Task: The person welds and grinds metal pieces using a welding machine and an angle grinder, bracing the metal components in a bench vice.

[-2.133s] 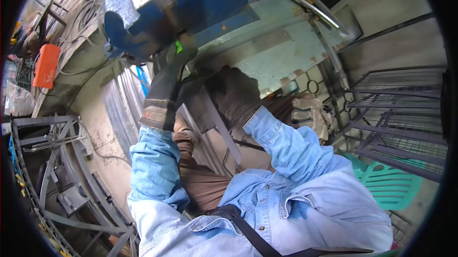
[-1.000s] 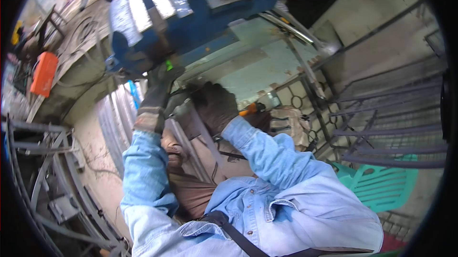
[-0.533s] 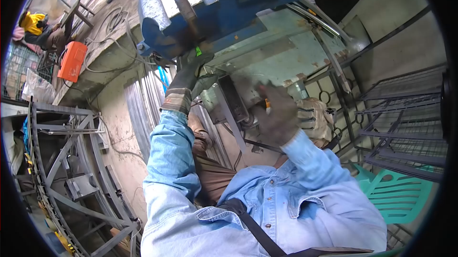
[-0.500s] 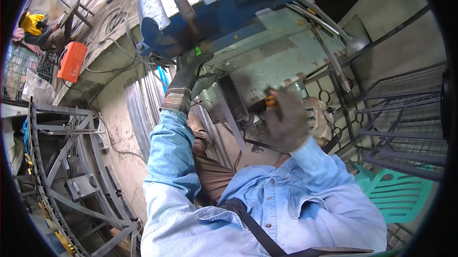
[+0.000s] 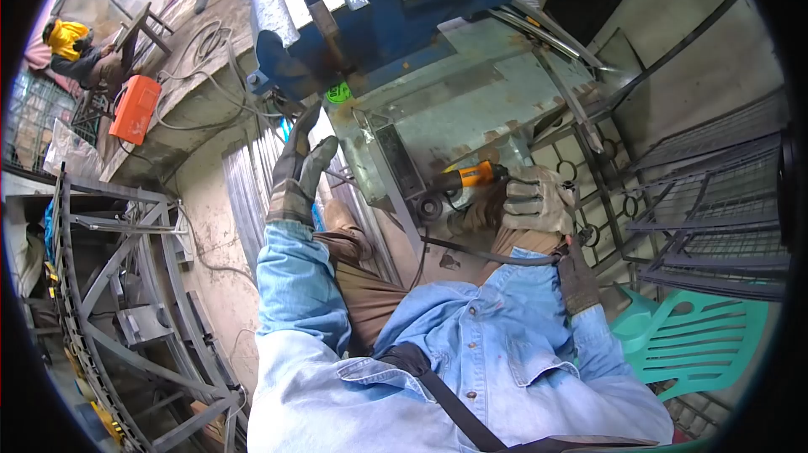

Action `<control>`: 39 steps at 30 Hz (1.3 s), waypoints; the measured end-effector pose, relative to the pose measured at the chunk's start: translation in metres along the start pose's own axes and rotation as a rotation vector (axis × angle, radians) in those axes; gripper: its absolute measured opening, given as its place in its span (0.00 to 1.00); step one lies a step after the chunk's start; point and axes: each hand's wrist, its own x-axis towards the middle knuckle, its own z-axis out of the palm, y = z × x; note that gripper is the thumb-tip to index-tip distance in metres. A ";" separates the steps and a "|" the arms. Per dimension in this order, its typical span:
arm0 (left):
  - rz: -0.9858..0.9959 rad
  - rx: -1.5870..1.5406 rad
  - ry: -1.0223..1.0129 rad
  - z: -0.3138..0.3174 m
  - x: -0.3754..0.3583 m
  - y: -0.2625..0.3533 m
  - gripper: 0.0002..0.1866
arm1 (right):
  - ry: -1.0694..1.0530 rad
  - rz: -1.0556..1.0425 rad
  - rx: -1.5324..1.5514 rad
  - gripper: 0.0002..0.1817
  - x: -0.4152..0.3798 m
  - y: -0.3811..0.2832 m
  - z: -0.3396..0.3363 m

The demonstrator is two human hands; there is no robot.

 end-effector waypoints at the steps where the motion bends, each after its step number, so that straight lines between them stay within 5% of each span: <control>1: 0.001 -0.001 0.000 0.001 -0.010 0.001 0.40 | 0.001 -0.001 -0.001 0.29 0.007 0.008 0.003; 9: 0.172 0.013 0.064 0.018 -0.062 -0.016 0.40 | 0.154 -0.061 0.200 0.20 0.037 0.026 0.021; 11: 0.179 0.178 0.010 0.021 -0.065 -0.021 0.38 | 0.031 0.286 0.478 0.19 0.037 -0.002 0.010; 19: 0.250 0.191 0.067 0.034 -0.067 -0.029 0.36 | 0.258 0.382 0.692 0.12 0.028 -0.017 0.024; 23: 0.299 0.135 0.028 0.030 -0.067 -0.033 0.36 | 0.436 0.171 0.708 0.15 0.019 -0.003 0.039; 25: 0.281 0.092 0.024 0.030 -0.068 -0.031 0.35 | 0.427 0.237 0.709 0.16 0.009 -0.013 0.037; 27: 0.309 0.070 0.065 0.031 -0.068 -0.033 0.33 | 0.562 -0.045 0.626 0.17 0.006 -0.007 0.049; 32: 0.291 0.130 0.051 0.028 -0.071 -0.040 0.34 | 0.553 -0.066 0.463 0.19 -0.009 -0.016 0.046; 34: 0.310 0.128 0.048 0.028 -0.072 -0.039 0.34 | 0.624 -0.106 0.686 0.19 -0.005 -0.008 0.057; 39: 0.331 0.332 0.050 0.026 -0.073 -0.042 0.35 | 0.671 -0.090 0.643 0.20 -0.027 -0.011 0.056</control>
